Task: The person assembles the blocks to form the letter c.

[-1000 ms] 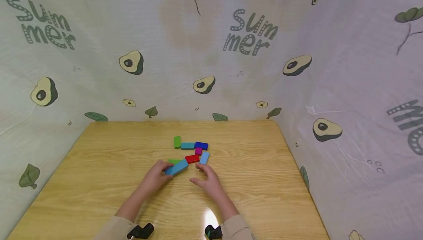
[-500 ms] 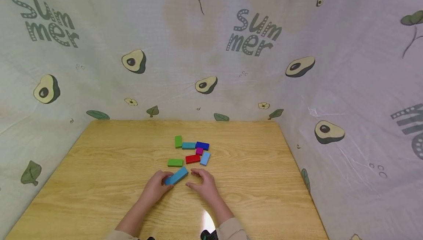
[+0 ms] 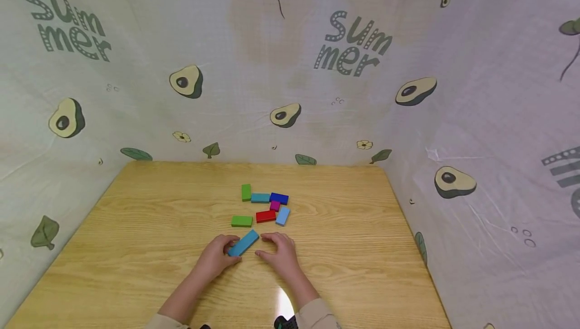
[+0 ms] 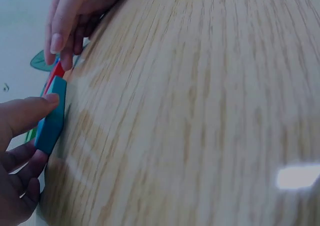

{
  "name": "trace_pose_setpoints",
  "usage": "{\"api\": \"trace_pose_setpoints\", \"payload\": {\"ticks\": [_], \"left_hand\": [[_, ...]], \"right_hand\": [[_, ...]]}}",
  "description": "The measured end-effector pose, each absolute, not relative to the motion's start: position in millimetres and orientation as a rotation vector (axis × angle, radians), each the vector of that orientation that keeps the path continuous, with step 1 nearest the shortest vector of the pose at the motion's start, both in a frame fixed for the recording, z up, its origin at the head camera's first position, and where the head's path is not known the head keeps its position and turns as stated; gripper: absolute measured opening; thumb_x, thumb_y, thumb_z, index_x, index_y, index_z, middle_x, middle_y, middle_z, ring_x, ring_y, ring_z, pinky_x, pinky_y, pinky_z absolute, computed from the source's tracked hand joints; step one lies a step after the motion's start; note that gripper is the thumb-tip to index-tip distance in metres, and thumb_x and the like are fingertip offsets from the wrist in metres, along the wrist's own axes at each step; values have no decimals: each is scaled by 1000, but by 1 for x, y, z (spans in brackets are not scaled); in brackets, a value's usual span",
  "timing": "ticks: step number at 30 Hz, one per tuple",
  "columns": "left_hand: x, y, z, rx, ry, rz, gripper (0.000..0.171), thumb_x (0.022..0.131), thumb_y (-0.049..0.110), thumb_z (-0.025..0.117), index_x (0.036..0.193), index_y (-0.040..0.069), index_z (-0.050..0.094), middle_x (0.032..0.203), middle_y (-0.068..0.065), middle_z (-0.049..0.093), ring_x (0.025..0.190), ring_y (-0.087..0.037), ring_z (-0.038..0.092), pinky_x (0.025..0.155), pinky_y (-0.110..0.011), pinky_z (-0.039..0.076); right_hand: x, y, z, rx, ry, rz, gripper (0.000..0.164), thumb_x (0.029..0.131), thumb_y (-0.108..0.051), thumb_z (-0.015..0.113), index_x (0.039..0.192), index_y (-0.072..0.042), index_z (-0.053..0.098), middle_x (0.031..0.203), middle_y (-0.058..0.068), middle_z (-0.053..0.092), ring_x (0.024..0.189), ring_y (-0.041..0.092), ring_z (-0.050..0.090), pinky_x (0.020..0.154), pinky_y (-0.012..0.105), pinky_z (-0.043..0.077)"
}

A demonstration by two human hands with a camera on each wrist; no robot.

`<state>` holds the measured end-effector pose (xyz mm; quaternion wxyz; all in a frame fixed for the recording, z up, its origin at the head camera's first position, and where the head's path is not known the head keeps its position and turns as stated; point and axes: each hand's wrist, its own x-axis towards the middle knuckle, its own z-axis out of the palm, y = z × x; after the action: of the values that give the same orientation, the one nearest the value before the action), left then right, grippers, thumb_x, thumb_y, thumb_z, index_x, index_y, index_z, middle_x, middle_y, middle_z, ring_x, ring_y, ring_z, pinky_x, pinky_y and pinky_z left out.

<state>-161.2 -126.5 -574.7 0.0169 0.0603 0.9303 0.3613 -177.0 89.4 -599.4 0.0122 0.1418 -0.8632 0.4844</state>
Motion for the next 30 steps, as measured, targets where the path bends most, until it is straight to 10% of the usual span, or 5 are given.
{"api": "trace_pose_setpoints", "payload": {"ticks": [19, 30], "left_hand": [[-167, -138, -575, 427, 2745, 1111, 52, 75, 27, 86, 121, 10, 66, 87, 11, 59, 80, -12, 51, 72, -33, 45], [-169, -140, -581, 487, 2836, 1015, 63, 73, 36, 86, 127, 13, 63, 113, -3, 60, 102, -24, 56, 88, -47, 45]], "right_hand": [[-176, 89, -600, 499, -2711, 1380, 40, 82, -34, 80, 117, -17, 70, 112, -7, 67, 110, 21, 56, 99, 51, 34], [-177, 89, -600, 479, -2728, 1407, 40, 82, -34, 79, 117, -17, 70, 113, -6, 67, 112, 23, 55, 100, 52, 33]]}}
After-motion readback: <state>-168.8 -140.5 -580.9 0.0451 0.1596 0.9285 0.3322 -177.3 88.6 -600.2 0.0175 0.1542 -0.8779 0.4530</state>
